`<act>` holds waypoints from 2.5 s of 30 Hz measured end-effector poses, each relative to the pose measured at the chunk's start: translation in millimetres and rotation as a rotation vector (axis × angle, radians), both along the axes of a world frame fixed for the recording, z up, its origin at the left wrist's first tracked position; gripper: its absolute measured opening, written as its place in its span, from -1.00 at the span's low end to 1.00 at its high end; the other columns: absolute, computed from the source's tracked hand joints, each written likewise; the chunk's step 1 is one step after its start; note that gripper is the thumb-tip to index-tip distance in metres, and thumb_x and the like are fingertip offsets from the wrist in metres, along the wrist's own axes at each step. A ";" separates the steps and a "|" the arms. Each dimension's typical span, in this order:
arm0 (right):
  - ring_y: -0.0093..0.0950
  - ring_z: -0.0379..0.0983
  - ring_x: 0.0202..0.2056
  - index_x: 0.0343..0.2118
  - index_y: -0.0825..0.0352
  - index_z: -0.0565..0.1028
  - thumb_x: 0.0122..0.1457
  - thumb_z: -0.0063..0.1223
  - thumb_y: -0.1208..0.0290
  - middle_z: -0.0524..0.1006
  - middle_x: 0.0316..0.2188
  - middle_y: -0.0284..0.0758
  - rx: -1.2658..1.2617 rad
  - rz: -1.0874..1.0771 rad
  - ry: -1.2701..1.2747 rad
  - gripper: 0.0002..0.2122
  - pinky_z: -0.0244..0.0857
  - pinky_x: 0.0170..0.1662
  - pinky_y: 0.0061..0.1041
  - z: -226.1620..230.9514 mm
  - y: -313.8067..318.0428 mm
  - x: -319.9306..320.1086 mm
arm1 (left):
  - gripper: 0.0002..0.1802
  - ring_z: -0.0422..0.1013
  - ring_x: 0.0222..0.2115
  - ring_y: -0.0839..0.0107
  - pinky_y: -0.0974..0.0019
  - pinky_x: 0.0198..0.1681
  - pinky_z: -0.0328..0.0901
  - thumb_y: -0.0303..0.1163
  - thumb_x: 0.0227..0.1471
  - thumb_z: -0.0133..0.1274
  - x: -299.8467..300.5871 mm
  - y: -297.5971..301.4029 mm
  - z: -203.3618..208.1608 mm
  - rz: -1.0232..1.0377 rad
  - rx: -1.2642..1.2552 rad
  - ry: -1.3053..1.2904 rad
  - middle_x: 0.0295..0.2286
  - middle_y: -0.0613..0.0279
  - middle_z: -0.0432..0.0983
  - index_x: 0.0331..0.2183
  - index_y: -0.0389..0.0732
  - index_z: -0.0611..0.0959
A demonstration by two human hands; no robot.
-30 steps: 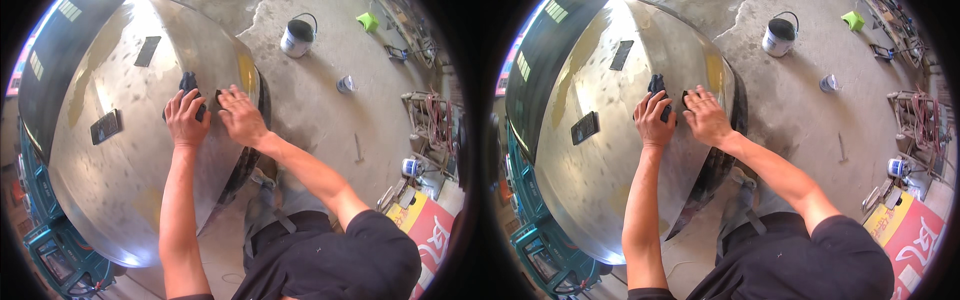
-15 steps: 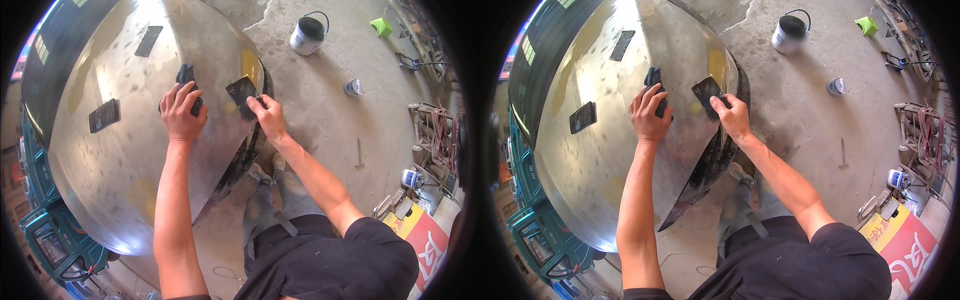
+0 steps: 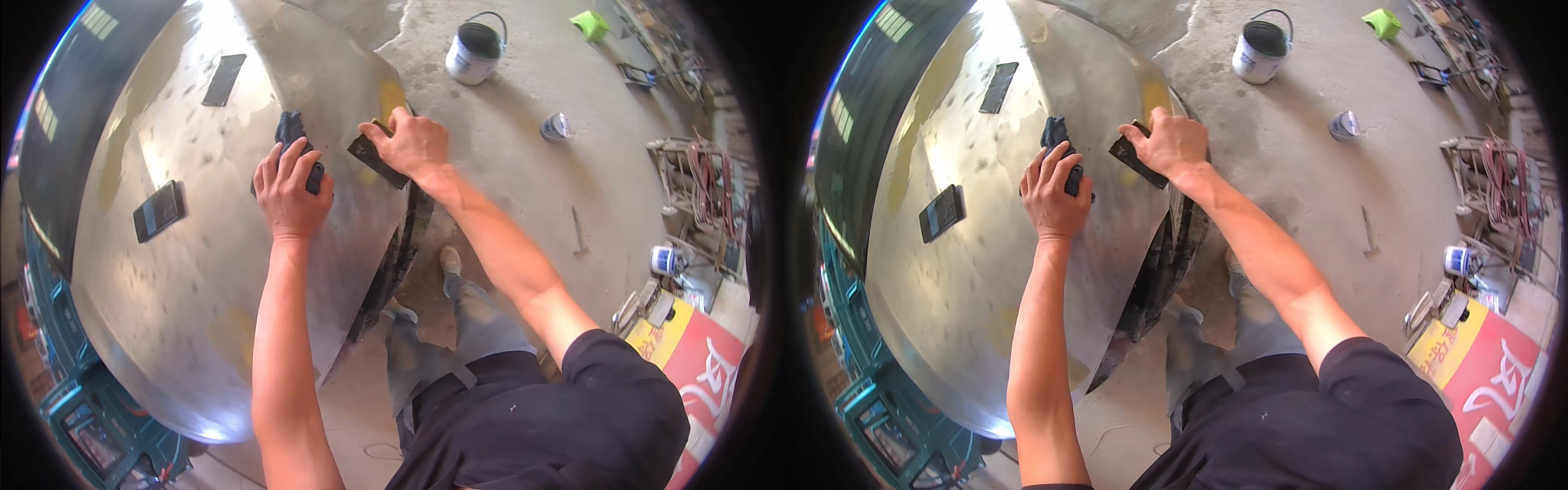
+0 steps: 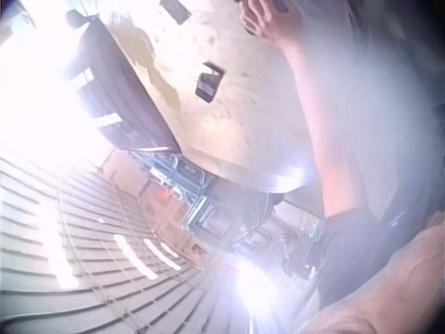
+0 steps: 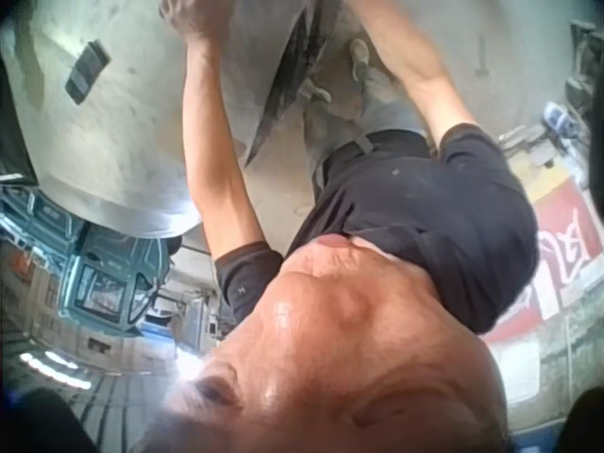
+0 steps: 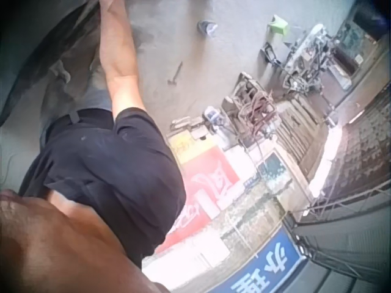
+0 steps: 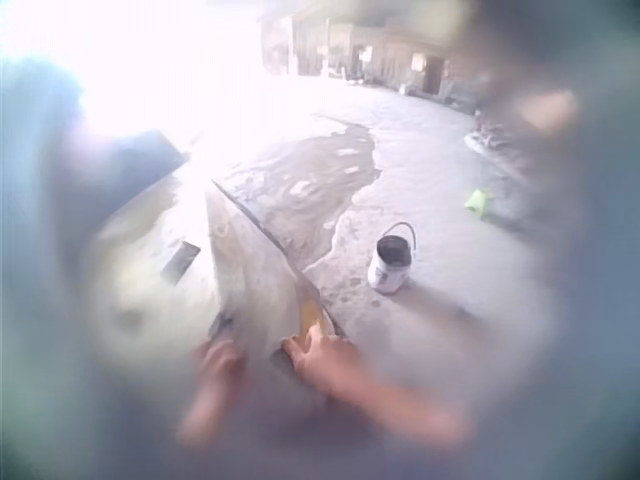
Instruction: The person sands a car hood with a sanding block and wipes the surface with a cloth. They repeatedly dip the sanding block into a bucket of water and continue sanding different areas of the hood.
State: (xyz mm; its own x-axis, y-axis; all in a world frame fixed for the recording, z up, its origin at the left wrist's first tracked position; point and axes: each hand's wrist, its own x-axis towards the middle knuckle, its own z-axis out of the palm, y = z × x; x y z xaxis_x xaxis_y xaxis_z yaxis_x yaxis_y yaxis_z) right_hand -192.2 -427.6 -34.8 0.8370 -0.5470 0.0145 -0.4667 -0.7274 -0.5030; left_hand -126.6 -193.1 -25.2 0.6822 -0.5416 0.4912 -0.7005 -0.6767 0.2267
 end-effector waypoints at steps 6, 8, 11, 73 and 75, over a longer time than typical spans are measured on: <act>-0.09 0.75 -0.40 -0.35 0.28 0.59 0.41 0.16 -0.30 0.70 -0.51 -0.16 -0.219 -0.074 -0.204 -0.41 0.58 -0.37 -0.10 -29.9 37.5 -8.5 | -0.67 0.49 0.26 0.10 -0.05 0.40 0.27 -0.26 0.02 0.34 -3.0 -0.2 -4.0 -0.031 -0.044 -0.003 0.14 0.49 0.70 -0.11 0.09 0.83; -0.10 0.73 -0.35 -0.33 0.27 0.58 0.45 0.16 -0.21 0.68 -0.44 -0.17 -0.287 -0.119 -0.266 -0.48 0.58 -0.36 -0.10 -33.1 49.1 -6.0 | -0.68 0.48 0.26 0.09 -0.07 0.41 0.26 -0.25 0.03 0.35 0.9 -2.1 -0.7 -0.022 -0.049 -0.020 0.15 0.46 0.69 -0.11 0.08 0.83; -0.11 0.69 -0.26 -0.28 0.26 0.56 0.49 0.18 0.02 0.61 -0.32 -0.19 -0.331 -0.106 -0.310 -0.64 0.56 -0.33 -0.04 -41.4 81.1 -12.2 | -0.69 0.48 0.27 0.07 -0.08 0.41 0.25 -0.24 0.04 0.35 -3.8 2.3 -1.0 -0.031 -0.061 0.003 0.15 0.43 0.69 -0.11 0.06 0.83; -0.11 0.61 -0.19 -0.21 0.25 0.53 0.49 0.14 0.28 0.61 -0.28 -0.21 -0.431 -0.081 -0.499 -0.83 0.46 -0.15 -0.06 -56.3 84.3 17.9 | -0.79 0.46 0.15 0.22 -0.02 0.30 0.23 -0.26 0.04 0.40 3.7 8.1 -1.7 -0.127 -0.020 0.030 -0.05 0.55 0.67 -0.22 0.07 0.78; -0.10 0.61 -0.19 -0.21 0.25 0.54 0.48 0.15 0.29 0.62 -0.28 -0.21 -0.388 -0.002 -0.498 -0.84 0.45 -0.14 -0.05 -58.5 84.3 5.6 | -0.79 0.46 0.16 0.22 -0.03 0.31 0.23 -0.26 0.04 0.40 2.4 6.0 -2.4 -0.136 -0.018 0.047 -0.05 0.54 0.67 -0.22 0.07 0.78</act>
State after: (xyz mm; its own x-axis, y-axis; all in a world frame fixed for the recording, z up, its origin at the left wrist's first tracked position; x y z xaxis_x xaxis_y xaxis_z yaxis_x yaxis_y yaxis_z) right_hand -186.7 -343.3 -93.3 0.6781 -0.4253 0.5994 -0.2459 -0.8998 -0.3603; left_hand -124.3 -187.1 -27.6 0.6254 -0.6220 0.4712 -0.7739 -0.5716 0.2726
